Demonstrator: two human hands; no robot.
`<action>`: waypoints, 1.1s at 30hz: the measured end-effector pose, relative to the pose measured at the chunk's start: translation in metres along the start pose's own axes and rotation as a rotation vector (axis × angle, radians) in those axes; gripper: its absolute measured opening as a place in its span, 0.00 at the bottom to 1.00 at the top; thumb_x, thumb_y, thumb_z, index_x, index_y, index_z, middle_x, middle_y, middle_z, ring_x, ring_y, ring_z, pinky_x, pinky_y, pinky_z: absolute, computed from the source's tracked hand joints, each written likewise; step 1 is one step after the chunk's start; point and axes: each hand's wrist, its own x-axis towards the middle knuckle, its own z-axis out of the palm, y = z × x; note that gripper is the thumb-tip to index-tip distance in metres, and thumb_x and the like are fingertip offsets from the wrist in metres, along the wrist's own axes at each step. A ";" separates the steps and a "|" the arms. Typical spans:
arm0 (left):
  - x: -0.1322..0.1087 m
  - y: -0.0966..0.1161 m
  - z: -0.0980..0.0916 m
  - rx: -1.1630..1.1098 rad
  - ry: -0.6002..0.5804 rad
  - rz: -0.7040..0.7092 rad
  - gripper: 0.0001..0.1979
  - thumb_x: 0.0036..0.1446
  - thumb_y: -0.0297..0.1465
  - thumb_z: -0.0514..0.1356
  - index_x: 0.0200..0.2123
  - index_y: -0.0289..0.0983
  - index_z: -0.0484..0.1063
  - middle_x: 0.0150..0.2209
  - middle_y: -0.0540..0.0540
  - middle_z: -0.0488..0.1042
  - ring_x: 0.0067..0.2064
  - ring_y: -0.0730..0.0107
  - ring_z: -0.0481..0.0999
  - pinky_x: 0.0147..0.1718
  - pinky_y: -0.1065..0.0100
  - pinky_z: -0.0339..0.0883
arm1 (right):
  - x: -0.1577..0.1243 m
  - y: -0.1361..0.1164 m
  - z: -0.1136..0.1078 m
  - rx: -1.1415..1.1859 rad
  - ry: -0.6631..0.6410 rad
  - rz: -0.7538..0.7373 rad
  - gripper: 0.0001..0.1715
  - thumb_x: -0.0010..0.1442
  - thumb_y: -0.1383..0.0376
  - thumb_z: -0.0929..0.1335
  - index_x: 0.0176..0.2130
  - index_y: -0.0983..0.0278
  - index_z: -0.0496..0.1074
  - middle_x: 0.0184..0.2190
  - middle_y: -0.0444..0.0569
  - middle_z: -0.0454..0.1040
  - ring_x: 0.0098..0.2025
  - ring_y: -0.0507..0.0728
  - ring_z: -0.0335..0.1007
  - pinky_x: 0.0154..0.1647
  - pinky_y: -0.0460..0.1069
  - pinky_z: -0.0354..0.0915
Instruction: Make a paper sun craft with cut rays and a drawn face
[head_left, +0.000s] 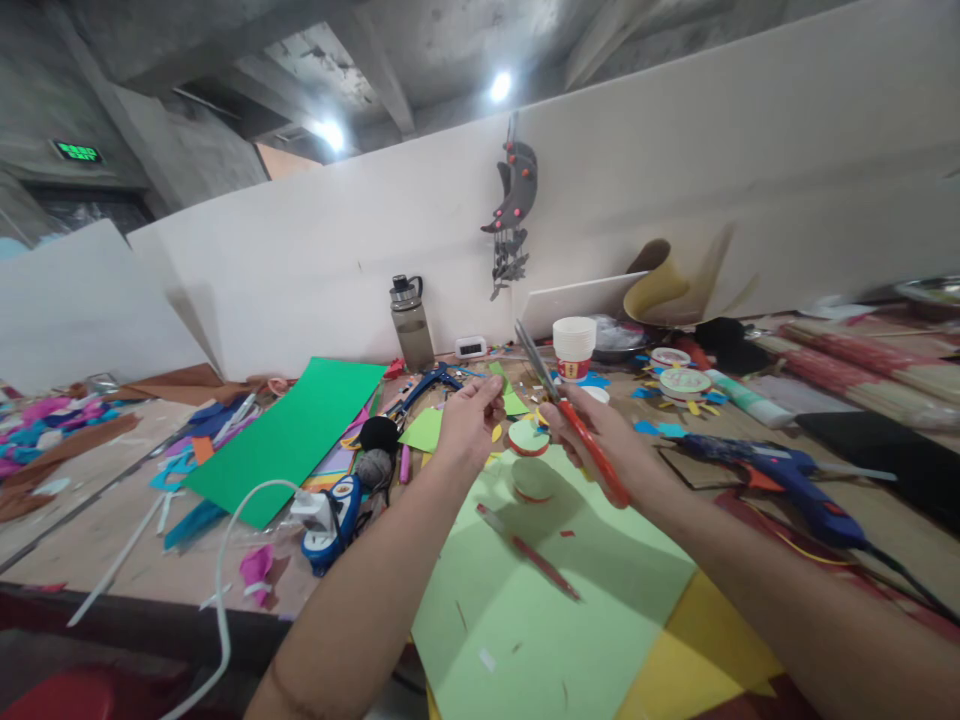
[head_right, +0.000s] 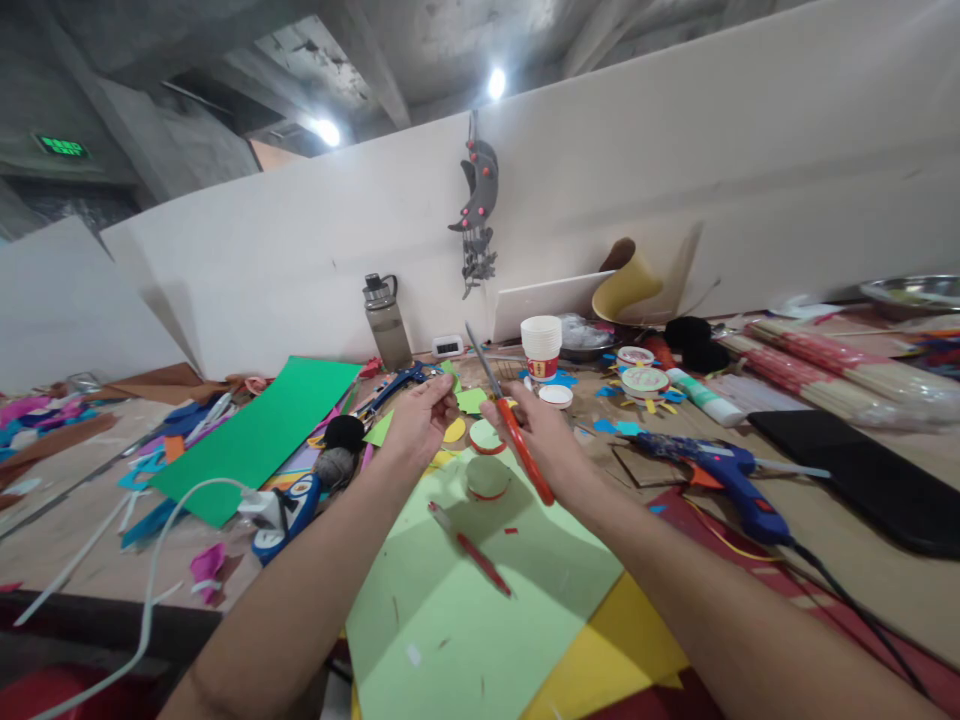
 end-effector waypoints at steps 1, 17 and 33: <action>0.000 0.000 0.000 0.020 -0.007 -0.016 0.12 0.37 0.29 0.70 0.24 0.32 0.70 0.18 0.53 0.64 0.21 0.83 0.62 0.21 0.77 0.52 | 0.002 0.000 -0.003 0.018 0.013 0.006 0.20 0.55 0.47 0.66 0.37 0.59 0.61 0.19 0.37 0.62 0.17 0.49 0.57 0.15 0.44 0.55; 0.000 -0.005 -0.015 0.875 -0.456 -0.119 0.12 0.40 0.37 0.68 0.25 0.34 0.76 0.22 0.49 0.72 0.23 0.77 0.65 0.25 0.72 0.57 | 0.007 -0.014 -0.028 0.080 0.145 0.081 0.18 0.55 0.49 0.67 0.32 0.60 0.61 0.19 0.38 0.63 0.16 0.47 0.56 0.14 0.42 0.56; -0.028 -0.041 0.006 1.248 -0.689 0.131 0.05 0.48 0.31 0.62 0.28 0.39 0.80 0.29 0.45 0.79 0.28 0.67 0.74 0.28 0.70 0.63 | 0.013 -0.004 -0.028 0.021 0.095 0.077 0.24 0.52 0.48 0.68 0.42 0.61 0.65 0.18 0.39 0.65 0.15 0.48 0.58 0.13 0.44 0.58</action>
